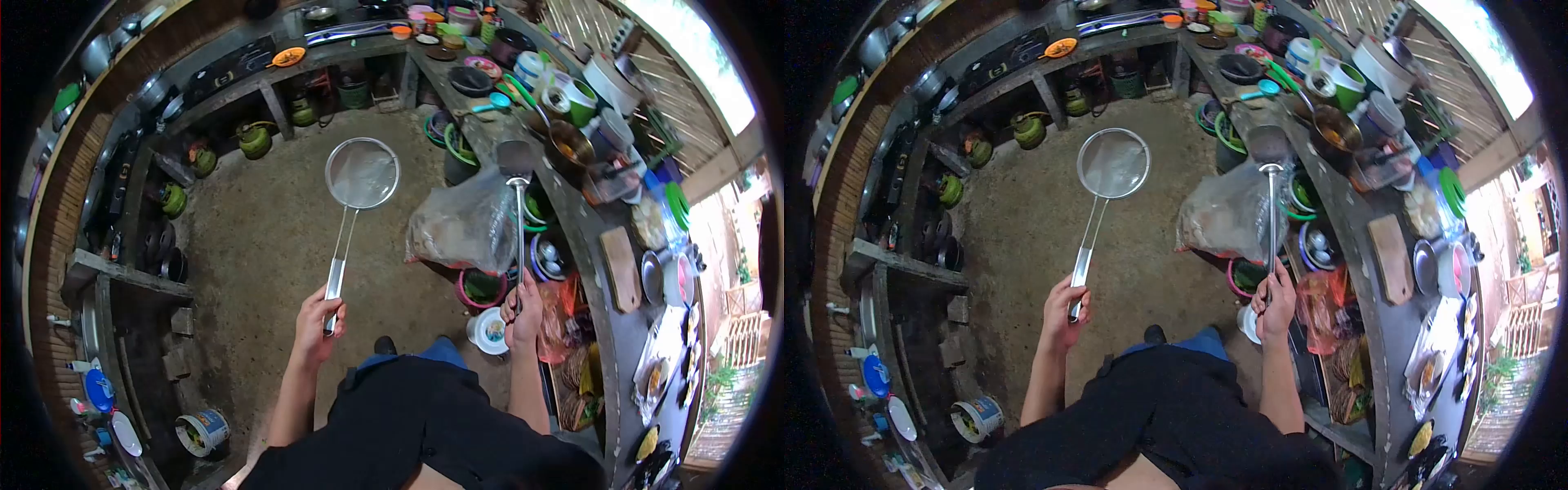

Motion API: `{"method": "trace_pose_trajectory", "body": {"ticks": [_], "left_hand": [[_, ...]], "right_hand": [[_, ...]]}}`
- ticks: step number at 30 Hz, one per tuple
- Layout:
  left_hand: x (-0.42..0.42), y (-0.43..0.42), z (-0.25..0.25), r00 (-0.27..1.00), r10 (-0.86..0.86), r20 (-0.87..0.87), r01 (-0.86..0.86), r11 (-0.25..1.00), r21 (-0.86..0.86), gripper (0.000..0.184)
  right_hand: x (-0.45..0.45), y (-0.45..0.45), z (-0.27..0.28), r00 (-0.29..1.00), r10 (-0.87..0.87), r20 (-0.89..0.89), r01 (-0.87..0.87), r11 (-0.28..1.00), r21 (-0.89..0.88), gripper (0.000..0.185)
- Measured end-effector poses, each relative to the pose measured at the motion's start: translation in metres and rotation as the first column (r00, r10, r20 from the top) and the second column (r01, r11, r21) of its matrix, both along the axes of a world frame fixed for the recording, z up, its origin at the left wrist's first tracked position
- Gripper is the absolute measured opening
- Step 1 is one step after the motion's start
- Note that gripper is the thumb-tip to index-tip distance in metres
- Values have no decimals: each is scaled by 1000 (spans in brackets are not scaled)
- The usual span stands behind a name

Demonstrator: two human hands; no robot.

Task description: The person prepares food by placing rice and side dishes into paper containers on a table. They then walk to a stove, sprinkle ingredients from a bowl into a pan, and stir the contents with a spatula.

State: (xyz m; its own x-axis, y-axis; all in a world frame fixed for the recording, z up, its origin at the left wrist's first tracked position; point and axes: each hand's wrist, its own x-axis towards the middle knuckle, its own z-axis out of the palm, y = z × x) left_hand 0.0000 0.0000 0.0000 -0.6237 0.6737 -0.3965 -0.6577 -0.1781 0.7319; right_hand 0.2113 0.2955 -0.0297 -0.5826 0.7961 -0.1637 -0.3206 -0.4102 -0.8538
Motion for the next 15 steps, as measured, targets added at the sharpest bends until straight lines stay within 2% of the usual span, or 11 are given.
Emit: {"method": "trace_pose_trajectory", "body": {"ticks": [2,3,5,9,11,12,15], "left_hand": [[15,10,-15,991,132,36,-134,989,65,37],[-64,-38,5,990,143,0,-143,989,-44,37],[-90,-19,-16,972,236,-10,-236,972,5,35],[-161,21,-28,936,353,-6,-353,936,-1,32],[-205,43,-38,924,329,-196,-359,923,-143,30],[-231,55,-42,910,319,-265,-372,910,-183,23],[-307,97,-43,891,375,-255,-420,894,-157,17]], "right_hand": [[0,21,10,993,78,89,-78,997,-3,41],[-86,-27,-5,994,96,58,-89,990,-113,41],[-123,-1,-2,982,125,145,-120,992,-45,40],[-210,42,-28,979,162,122,-163,987,-1,40],[-259,67,-49,969,170,180,-184,981,62,41],[-287,81,-53,967,171,187,-185,981,62,41],[-366,122,-59,961,178,213,-200,976,88,41]]}}
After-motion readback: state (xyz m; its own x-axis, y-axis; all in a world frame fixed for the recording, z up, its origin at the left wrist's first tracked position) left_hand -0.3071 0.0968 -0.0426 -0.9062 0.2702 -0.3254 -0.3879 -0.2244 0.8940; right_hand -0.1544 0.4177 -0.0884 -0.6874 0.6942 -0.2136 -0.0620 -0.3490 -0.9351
